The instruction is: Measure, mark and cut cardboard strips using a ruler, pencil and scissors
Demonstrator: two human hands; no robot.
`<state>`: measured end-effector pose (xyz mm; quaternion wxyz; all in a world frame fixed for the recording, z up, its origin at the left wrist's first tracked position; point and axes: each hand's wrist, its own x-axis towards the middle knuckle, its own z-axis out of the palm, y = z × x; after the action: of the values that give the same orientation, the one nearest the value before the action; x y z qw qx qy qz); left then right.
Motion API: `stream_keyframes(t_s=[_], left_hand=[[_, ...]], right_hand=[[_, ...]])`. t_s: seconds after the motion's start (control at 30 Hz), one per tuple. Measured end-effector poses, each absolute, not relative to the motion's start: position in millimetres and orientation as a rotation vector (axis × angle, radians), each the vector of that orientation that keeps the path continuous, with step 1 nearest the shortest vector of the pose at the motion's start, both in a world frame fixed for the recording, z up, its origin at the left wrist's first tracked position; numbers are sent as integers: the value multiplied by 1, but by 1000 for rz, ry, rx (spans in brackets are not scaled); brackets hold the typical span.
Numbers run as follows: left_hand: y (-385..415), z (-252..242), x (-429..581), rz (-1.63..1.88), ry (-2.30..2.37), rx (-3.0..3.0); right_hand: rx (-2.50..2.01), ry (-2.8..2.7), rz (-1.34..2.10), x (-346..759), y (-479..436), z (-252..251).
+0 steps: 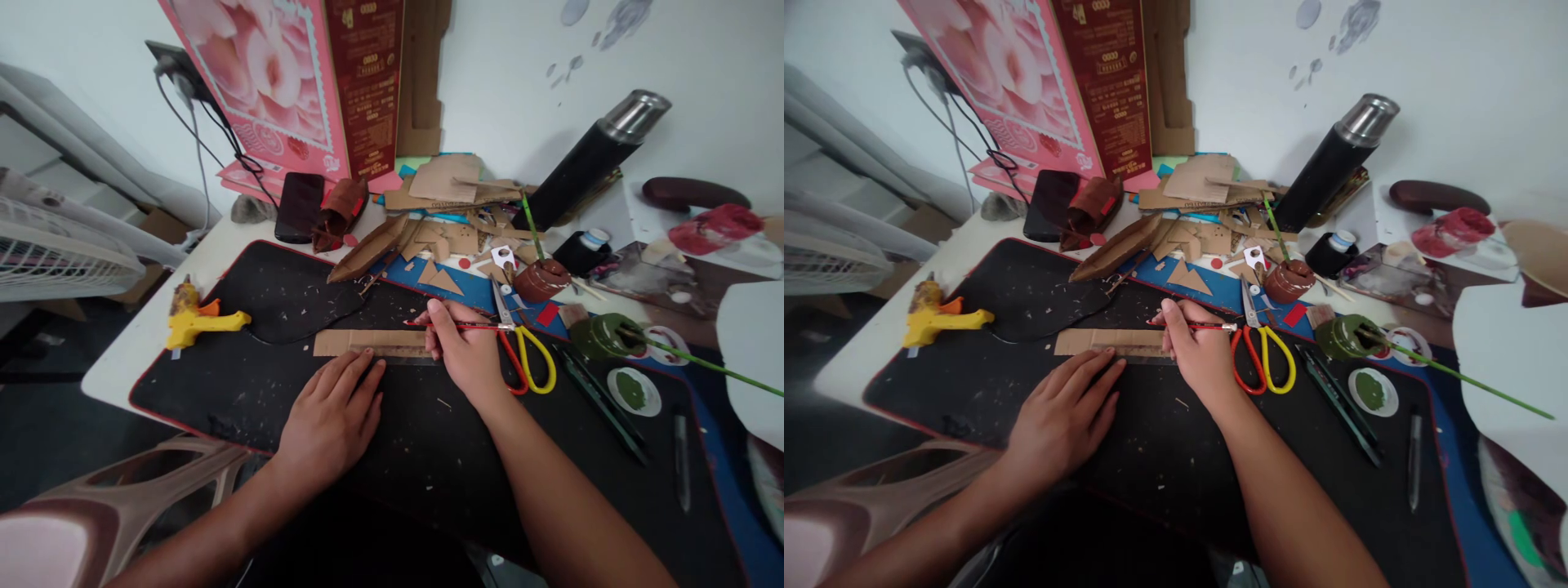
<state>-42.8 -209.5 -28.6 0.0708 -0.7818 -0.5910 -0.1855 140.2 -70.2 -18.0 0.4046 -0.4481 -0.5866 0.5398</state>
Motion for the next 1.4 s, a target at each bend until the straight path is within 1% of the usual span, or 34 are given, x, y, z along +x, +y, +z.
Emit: stream_keyframes(t_s=[0.37, 0.6, 1.17, 1.4], left_hand=[[-210, -30, -45, -647, -1725, -2369], [-216, -31, -49, -765, -1593, -2488], [-212, -33, -46, -675, -1658, -2447], [-214, -34, -48, -708, -1616, -2480]], right_hand=[[-1154, -1286, 1405, 142, -65, -13], [-1168, -1257, 1386, 144, -63, -8], [-1102, -1309, 1372, 145, -69, -1], [-1053, -1307, 1385, 143, -70, -3]])
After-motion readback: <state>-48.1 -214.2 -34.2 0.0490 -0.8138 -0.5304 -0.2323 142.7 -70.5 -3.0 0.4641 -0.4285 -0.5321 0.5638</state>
